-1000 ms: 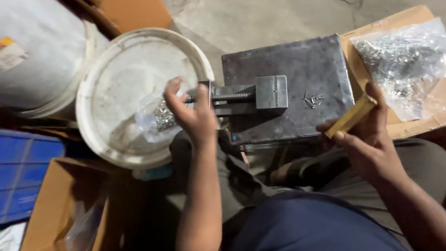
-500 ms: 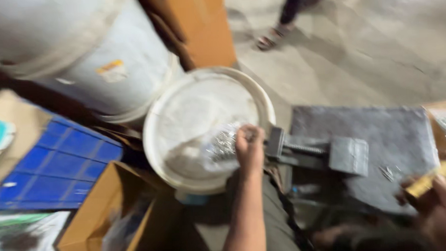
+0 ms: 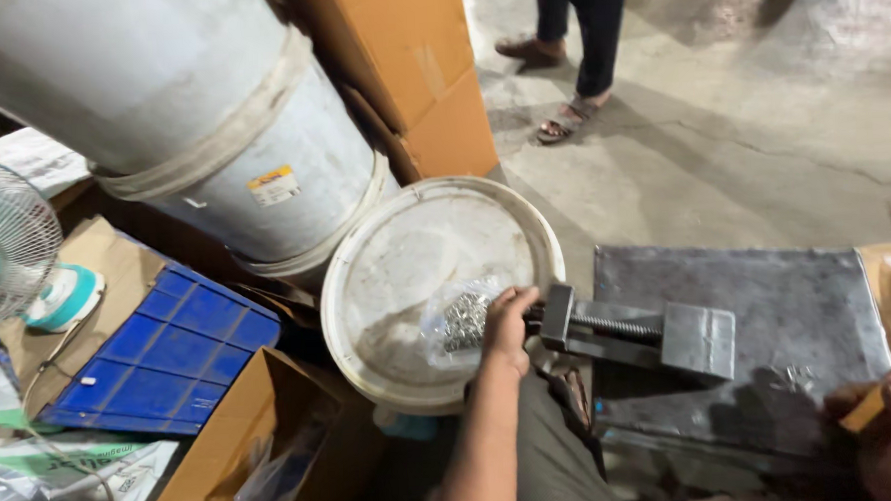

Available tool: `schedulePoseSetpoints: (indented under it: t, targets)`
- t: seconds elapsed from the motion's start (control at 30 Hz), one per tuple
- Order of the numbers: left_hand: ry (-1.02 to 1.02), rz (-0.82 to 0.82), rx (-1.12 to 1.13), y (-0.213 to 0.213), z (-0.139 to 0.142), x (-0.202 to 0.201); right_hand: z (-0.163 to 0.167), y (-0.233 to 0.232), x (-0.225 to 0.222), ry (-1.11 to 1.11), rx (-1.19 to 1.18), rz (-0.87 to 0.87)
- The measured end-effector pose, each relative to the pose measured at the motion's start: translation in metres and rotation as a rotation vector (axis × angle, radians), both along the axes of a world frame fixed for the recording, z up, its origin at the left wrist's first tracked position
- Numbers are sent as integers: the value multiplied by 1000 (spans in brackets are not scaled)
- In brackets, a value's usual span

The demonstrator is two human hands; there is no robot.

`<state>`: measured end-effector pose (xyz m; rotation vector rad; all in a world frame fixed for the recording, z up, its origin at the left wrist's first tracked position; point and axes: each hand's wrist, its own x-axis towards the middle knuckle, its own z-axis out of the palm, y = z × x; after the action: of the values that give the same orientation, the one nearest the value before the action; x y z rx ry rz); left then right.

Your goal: The person sits on the floor and sorts small metal screws from a plastic bag into a cardboard box. They use a metal bench vise to hold the bag open while picking out screws with their fingers and placing them into the box.

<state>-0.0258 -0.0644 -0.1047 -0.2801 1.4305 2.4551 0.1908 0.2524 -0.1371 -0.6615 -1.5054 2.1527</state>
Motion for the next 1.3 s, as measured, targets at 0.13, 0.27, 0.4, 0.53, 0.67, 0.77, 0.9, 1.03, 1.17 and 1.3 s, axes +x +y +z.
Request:
schedulePoseSetpoints:
  t: [0.13, 0.27, 0.4, 0.53, 0.67, 0.77, 0.9, 1.03, 1.17, 1.3]
  targets:
    - [-198, -9, 27, 7, -10, 2, -12, 20, 23, 188, -95, 33]
    - [-58, -58, -31, 5, -26, 6, -11, 26, 34, 185, -204, -18]
    - [80, -6, -218, 0, -27, 4, 26, 10, 14, 333, -169, 83]
    - [145, 52, -404, -3, -37, -4, 62, -14, -25, 463, 100, 213]
    - [134, 33, -420, -12, -66, -13, 76, -36, -54, 529, 201, 281]
    - [168, 7, -526, -19, -78, -19, 79, -44, -74, 531, 268, 324]
    - [481, 283, -899, -10, -52, -5, 81, -50, -90, 540, 236, 342]
    - [1464, 481, -861, 21, -1, 42, 78, -51, -93, 516, 222, 327]
    - [1434, -77, -1011, 64, 26, 65, 79, -47, -102, 529, 233, 335]
    - [1313, -470, -1209, 88, 25, 42, 85, -46, -113, 563, 272, 350]
